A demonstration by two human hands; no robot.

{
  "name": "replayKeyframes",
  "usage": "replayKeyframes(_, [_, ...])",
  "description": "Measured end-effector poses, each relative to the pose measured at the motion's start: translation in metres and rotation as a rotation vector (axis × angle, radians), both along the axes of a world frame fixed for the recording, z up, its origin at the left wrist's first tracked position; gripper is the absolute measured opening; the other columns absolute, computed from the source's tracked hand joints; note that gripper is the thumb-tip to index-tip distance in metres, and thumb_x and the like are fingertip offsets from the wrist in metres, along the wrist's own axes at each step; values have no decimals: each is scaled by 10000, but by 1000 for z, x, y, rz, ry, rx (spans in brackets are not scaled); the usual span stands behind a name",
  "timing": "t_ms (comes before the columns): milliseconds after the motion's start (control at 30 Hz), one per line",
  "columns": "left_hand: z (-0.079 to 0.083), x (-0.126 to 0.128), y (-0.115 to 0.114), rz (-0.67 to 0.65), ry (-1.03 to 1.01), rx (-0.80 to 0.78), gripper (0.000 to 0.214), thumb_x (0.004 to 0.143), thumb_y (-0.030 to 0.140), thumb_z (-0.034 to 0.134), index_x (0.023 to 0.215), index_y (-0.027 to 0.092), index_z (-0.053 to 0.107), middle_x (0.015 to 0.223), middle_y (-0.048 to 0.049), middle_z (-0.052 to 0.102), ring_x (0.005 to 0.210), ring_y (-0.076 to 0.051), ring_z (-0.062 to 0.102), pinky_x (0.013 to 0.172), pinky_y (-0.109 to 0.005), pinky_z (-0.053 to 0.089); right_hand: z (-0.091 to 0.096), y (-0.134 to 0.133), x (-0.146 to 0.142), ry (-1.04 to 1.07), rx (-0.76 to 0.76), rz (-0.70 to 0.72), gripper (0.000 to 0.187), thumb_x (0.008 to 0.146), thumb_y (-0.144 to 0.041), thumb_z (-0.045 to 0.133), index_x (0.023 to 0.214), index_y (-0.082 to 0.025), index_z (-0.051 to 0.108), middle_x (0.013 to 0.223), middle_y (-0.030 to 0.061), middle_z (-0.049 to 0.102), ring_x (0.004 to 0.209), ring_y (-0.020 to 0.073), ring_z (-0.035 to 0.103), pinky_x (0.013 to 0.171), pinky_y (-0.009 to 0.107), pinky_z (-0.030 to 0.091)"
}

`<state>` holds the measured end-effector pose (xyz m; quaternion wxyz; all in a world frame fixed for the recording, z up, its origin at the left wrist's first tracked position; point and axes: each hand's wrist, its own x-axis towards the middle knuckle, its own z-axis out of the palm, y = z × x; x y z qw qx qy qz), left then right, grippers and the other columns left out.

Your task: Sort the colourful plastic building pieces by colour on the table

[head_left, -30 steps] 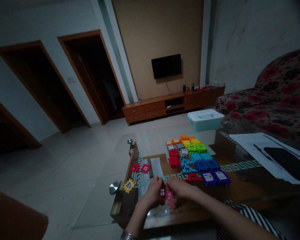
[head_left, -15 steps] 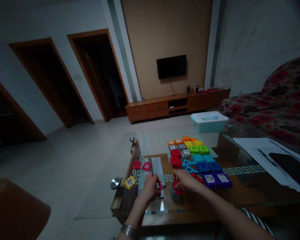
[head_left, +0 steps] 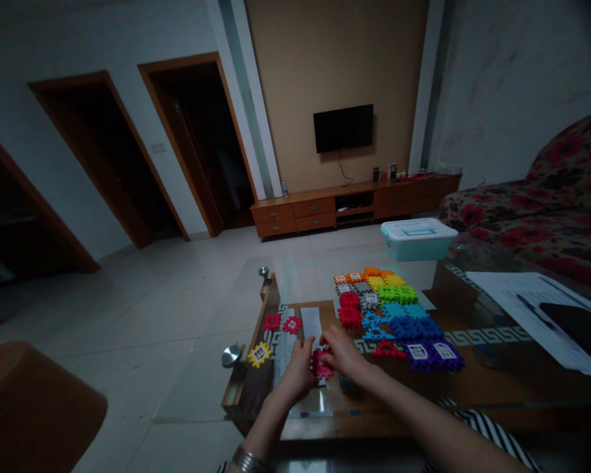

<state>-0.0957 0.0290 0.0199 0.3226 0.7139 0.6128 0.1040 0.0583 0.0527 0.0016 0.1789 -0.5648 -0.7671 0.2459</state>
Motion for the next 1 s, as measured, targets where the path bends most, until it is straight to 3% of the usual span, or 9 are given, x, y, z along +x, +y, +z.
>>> replayKeyframes(100, [-3, 0, 2, 10, 3, 21, 785, 649, -2, 597, 1389, 166, 397, 1301, -115, 468, 1145, -202, 546, 967, -265, 447, 7, -2, 1, -44, 25, 52, 220, 791, -203, 679, 1003, -159, 639, 1137, 124, 597, 1115, 260, 529, 941, 354, 417])
replayKeyframes(267, [-17, 3, 10, 43, -36, 60, 691, 653, 12, 606, 1312, 170, 467, 1258, -109, 510, 1080, -204, 569, 920, -290, 476, 15, -14, 2, -103, -6, 230, 428, 713, -267, 771, 1093, -170, 601, 1203, 121, 572, 1114, 277, 519, 950, 379, 415])
replayKeyframes(367, [-27, 4, 14, 28, -122, 65, 699, 620, -18, 593, 1289, 156, 486, 1221, -104, 532, 1010, -188, 580, 871, -287, 491, 14, -19, 5, -148, 39, 231, 331, 793, -217, 654, 1111, -154, 589, 1200, 133, 568, 1119, 273, 511, 944, 379, 409])
replayKeyframes(467, [-35, 6, 14, 26, -254, 15, 746, 595, -34, 582, 1298, 188, 471, 1177, -72, 548, 907, -149, 578, 794, -269, 508, 13, -19, 13, -206, 39, 207, 300, 785, -206, 627, 1077, -143, 600, 1155, 139, 585, 1076, 276, 523, 895, 373, 415])
replayKeyframes(633, [-32, 14, 10, 46, -314, -43, 735, 598, -25, 573, 1289, 206, 480, 1150, -56, 512, 825, -119, 558, 686, -243, 510, 26, -18, 40, -362, 41, 149, 318, 744, -157, 638, 1061, -151, 612, 1172, 156, 613, 1100, 311, 515, 885, 404, 381])
replayKeyframes(767, [-25, 19, 8, -19, -252, 6, 644, 621, -15, 576, 1224, 206, 537, 1156, -53, 517, 906, -144, 568, 757, -262, 518, 36, -19, 54, -392, 60, 156, 291, 735, -146, 654, 1025, -155, 631, 1162, 151, 646, 1142, 333, 492, 902, 429, 352])
replayKeyframes(867, [-20, 17, 11, -42, -138, 109, 623, 641, -6, 582, 1225, 207, 542, 1201, -61, 533, 1079, -185, 548, 910, -300, 486, 35, -17, 57, -402, 94, 145, 280, 758, -126, 621, 1037, -144, 638, 1165, 158, 649, 1142, 333, 496, 907, 440, 354])
replayKeyframes(1000, [-13, -2, 25, 87, 166, 350, 574, 703, 1, 538, 1256, 153, 542, 1330, -127, 511, 1284, -250, 438, 1078, -374, 353, 29, -13, 56, -438, 162, 113, 308, 789, -45, 515, 1055, -124, 649, 1142, 174, 647, 1140, 344, 503, 908, 474, 363])
